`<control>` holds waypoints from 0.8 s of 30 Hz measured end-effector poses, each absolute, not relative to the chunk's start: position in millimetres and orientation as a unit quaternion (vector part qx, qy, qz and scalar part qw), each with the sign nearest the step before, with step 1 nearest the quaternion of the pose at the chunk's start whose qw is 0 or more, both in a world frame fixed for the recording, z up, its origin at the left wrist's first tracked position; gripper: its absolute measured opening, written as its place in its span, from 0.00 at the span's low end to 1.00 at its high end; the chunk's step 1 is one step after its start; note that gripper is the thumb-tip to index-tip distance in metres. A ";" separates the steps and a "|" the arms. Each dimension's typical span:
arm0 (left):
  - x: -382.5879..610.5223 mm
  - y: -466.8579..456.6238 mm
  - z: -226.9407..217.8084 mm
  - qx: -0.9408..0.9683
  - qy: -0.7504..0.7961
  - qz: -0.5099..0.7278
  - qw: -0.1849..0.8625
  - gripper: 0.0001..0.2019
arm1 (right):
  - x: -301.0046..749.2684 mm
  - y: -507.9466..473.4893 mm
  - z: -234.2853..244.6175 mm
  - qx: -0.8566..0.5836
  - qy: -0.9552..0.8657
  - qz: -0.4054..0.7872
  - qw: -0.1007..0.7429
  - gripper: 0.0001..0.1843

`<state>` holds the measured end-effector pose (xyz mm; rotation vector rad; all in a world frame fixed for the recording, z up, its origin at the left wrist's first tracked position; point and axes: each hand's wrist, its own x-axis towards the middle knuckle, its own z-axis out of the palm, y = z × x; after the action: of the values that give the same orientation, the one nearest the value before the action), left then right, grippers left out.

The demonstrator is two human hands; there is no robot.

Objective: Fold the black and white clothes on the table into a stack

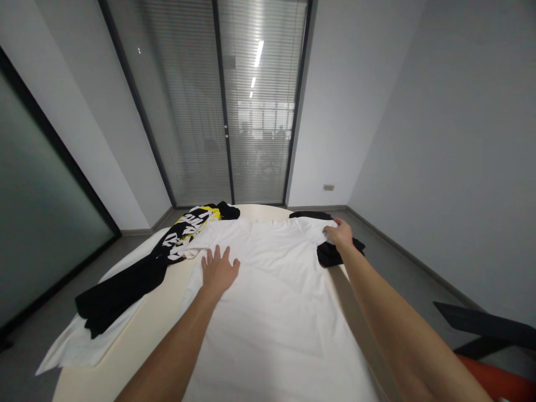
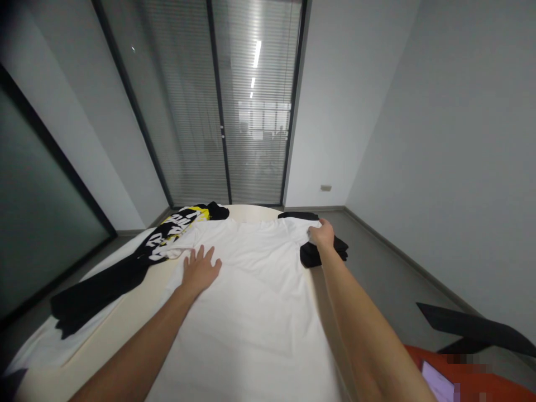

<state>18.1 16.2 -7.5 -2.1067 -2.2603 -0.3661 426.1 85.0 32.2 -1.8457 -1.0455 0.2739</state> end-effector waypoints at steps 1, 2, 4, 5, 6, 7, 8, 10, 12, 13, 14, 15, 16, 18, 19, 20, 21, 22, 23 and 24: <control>23.0 17.6 -5.0 -0.674 -0.730 -0.112 0.011 0.30 | 423.7 84.2 34.1 -0.762 -0.430 0.109 0.472 0.37; 29.3 18.4 -2.4 -0.674 -0.731 -0.108 0.008 0.31 | 421.4 83.6 36.1 -0.767 -0.430 0.106 0.465 0.39; 46.2 17.2 1.4 -0.693 -0.712 -0.113 0.009 0.31 | 417.1 82.3 40.6 -0.769 -0.442 0.103 0.450 0.43; 55.8 15.1 2.1 -0.712 -0.692 -0.121 0.009 0.31 | 415.1 81.1 42.9 -0.767 -0.452 0.101 0.444 0.44; 65.6 11.9 1.8 -0.741 -0.659 -0.128 0.006 0.31 | 412.9 79.5 45.4 -0.764 -0.464 0.094 0.438 0.46; 74.8 8.1 0.7 -0.772 -0.622 -0.132 0.003 0.31 | 410.5 77.3 47.8 -0.760 -0.480 0.079 0.431 0.47; 82.8 4.0 -1.1 -0.796 -0.591 -0.134 0.001 0.30 | 407.4 74.5 50.4 -0.755 -0.499 0.057 0.422 0.47; 94.1 -3.2 -5.1 -0.816 -0.561 -0.138 0.003 0.28 | 398.9 67.9 55.5 -0.740 -0.543 -0.007 0.397 0.45; 98.7 -7.4 -7.6 -0.818 -0.558 -0.138 0.000 0.28 | 387.0 61.1 60.8 -0.727 -0.581 -0.072 0.359 0.43; 99.0 -8.2 -8.1 -0.817 -0.560 -0.137 -0.003 0.28 | 380.2 58.2 63.4 -0.727 -0.590 -0.096 0.338 0.43; 98.6 -8.4 -8.1 -0.818 -0.560 -0.135 -0.007 0.28 | 373.1 55.5 66.0 -0.728 -0.597 -0.114 0.318 0.43; 97.8 -8.2 -7.9 -0.818 -0.559 -0.134 -0.010 0.28 | 366.2 53.3 68.4 -0.730 -0.602 -0.128 0.297 0.43; 96.9 -7.8 -7.6 -0.819 -0.558 -0.133 -0.013 0.29 | 359.7 51.3 70.5 -0.731 -0.610 -0.138 0.273 0.43; 95.9 -7.0 -7.5 -0.818 -0.560 -0.129 -0.018 0.30 | 348.8 47.7 73.4 -0.724 -0.631 -0.160 0.229 0.44; 95.7 -6.8 -7.7 -0.817 -0.563 -0.127 -0.019 0.30 | 344.5 46.0 74.1 -0.717 -0.643 -0.171 0.209 0.43; 95.7 -6.7 -8.2 -0.815 -0.565 -0.126 -0.019 0.31 | 341.0 44.3 74.2 -0.710 -0.653 -0.182 0.191 0.43; 95.8 -6.7 -8.7 -0.814 -0.566 -0.127 -0.017 0.31 | 338.0 42.6 74.0 -0.702 -0.663 -0.191 0.174 0.43; 95.9 -6.7 -9.3 -0.814 -0.566 -0.130 -0.015 0.30 | 335.4 41.0 73.4 -0.696 -0.672 -0.197 0.158 0.43; 95.9 -6.8 -9.9 -0.814 -0.565 -0.133 -0.014 0.30 | 332.9 39.5 72.5 -0.689 -0.681 -0.201 0.143 0.43; 95.8 -6.9 -10.2 -0.814 -0.565 -0.135 -0.013 0.30 | 330.4 38.3 71.4 -0.683 -0.690 -0.203 0.129 0.43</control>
<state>95.8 -6.9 -10.2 -2.5783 -1.7895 -0.4283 330.4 38.3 71.4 -1.9846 -2.0046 -0.5906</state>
